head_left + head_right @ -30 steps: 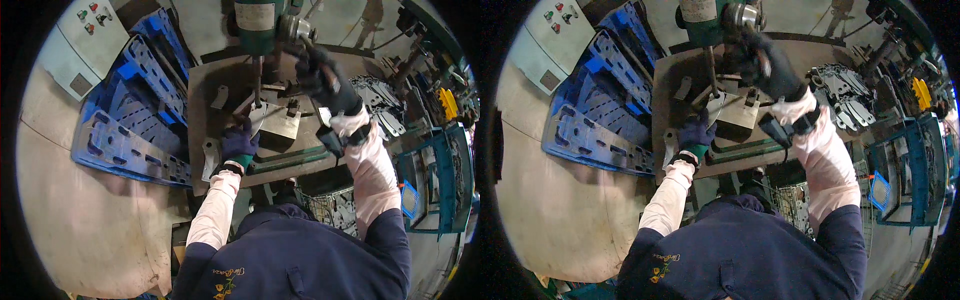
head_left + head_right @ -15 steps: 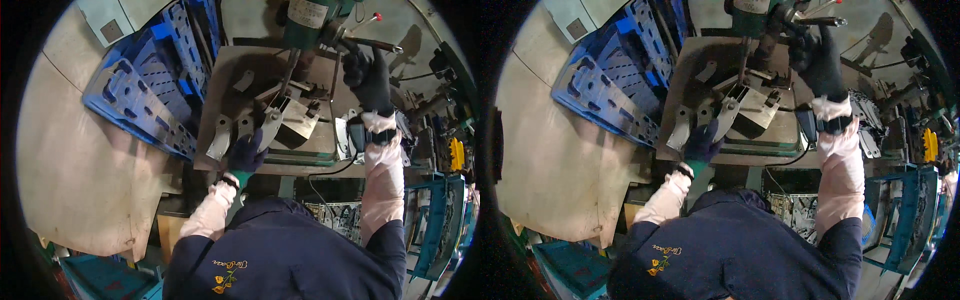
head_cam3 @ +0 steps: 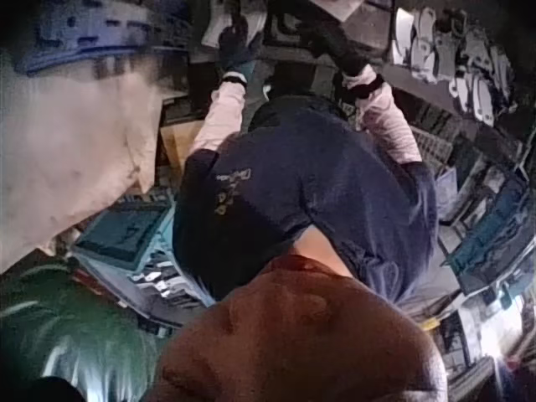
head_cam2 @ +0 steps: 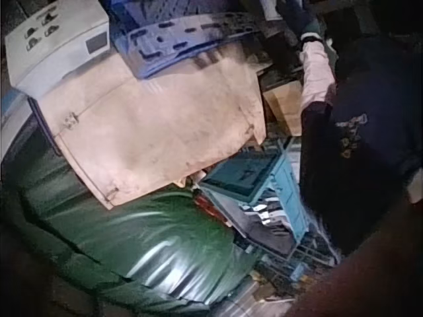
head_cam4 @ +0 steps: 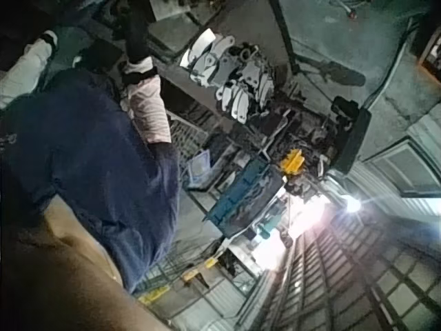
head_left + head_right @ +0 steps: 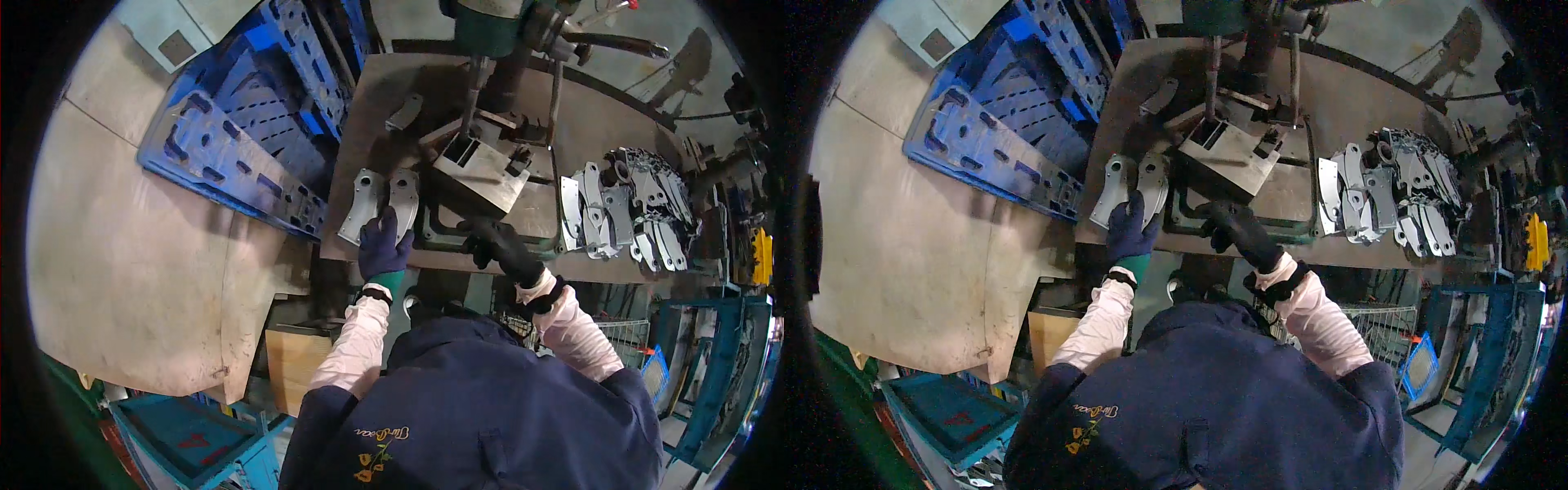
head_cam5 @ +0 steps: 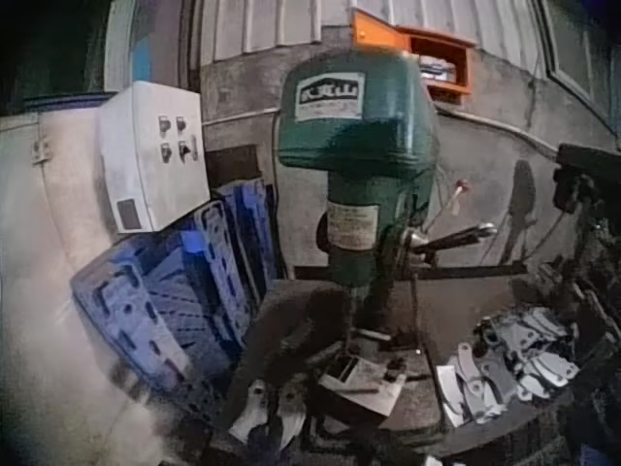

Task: Operating a drill press to bore holes into metal plates for fabrication.

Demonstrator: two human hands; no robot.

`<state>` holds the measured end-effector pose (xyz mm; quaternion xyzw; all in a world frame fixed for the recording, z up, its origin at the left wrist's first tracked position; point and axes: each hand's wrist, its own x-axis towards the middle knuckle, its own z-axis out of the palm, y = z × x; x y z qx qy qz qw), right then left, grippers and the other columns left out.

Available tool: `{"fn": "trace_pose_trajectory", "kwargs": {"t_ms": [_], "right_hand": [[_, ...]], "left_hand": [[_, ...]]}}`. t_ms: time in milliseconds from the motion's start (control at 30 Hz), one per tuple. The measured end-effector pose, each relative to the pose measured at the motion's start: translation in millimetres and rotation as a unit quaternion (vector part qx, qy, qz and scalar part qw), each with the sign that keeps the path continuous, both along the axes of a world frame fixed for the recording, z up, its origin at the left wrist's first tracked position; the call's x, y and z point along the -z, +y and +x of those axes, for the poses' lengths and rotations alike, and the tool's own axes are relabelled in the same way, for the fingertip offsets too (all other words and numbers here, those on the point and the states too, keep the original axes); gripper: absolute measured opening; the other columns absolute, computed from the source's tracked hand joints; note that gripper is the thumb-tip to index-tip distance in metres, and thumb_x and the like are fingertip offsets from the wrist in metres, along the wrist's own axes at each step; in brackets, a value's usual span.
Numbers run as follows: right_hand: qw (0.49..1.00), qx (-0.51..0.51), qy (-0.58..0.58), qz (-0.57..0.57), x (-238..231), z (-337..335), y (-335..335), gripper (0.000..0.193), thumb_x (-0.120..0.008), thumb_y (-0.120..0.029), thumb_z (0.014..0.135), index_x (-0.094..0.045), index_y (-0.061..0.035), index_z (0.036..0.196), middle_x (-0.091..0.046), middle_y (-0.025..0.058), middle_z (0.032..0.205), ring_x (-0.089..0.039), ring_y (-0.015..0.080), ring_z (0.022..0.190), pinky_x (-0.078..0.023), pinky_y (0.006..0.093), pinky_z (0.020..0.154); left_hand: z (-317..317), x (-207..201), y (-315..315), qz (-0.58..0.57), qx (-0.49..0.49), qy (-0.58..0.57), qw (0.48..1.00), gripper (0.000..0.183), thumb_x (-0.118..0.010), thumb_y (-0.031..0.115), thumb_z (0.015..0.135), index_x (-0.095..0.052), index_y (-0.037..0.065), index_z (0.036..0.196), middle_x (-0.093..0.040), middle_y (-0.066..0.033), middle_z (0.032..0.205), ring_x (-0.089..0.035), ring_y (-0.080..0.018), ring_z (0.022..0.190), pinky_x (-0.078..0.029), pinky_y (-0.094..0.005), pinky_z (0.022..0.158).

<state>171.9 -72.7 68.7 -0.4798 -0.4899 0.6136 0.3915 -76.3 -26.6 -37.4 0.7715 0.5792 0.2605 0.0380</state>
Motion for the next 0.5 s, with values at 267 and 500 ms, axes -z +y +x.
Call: {"fn": "trace_pose_trajectory", "kwargs": {"t_ms": [267, 500], "right_hand": [[0.997, -0.066, -0.014, -0.027, 51, 2, -16, 0.038, -0.044, -0.034, 0.096, -0.058, -0.0052, 0.116, -0.064, 0.0146, 0.09, -0.063, 0.0174, 0.069, -0.049, 0.029, 0.057], [0.99, -0.036, 0.074, -0.114, 118, -56, 2, 0.026, -0.055, -0.027, 0.092, -0.057, -0.0053, 0.106, -0.06, 0.0077, 0.097, -0.057, 0.0163, 0.077, -0.048, 0.0337, 0.065]], "left_hand": [[23, 0, 3, -0.077, -0.064, 0.108, 0.989, 0.066, -0.06, 0.045, 0.081, -0.041, 0.013, 0.136, -0.046, -0.0188, 0.122, -0.043, -0.0403, 0.112, -0.037, -0.0528, 0.095], [7, -13, 1, -0.087, -0.088, 0.147, 0.981, 0.067, -0.056, 0.05, 0.082, -0.041, 0.015, 0.137, -0.043, -0.019, 0.132, -0.039, -0.0396, 0.121, -0.035, -0.0524, 0.098]]}}
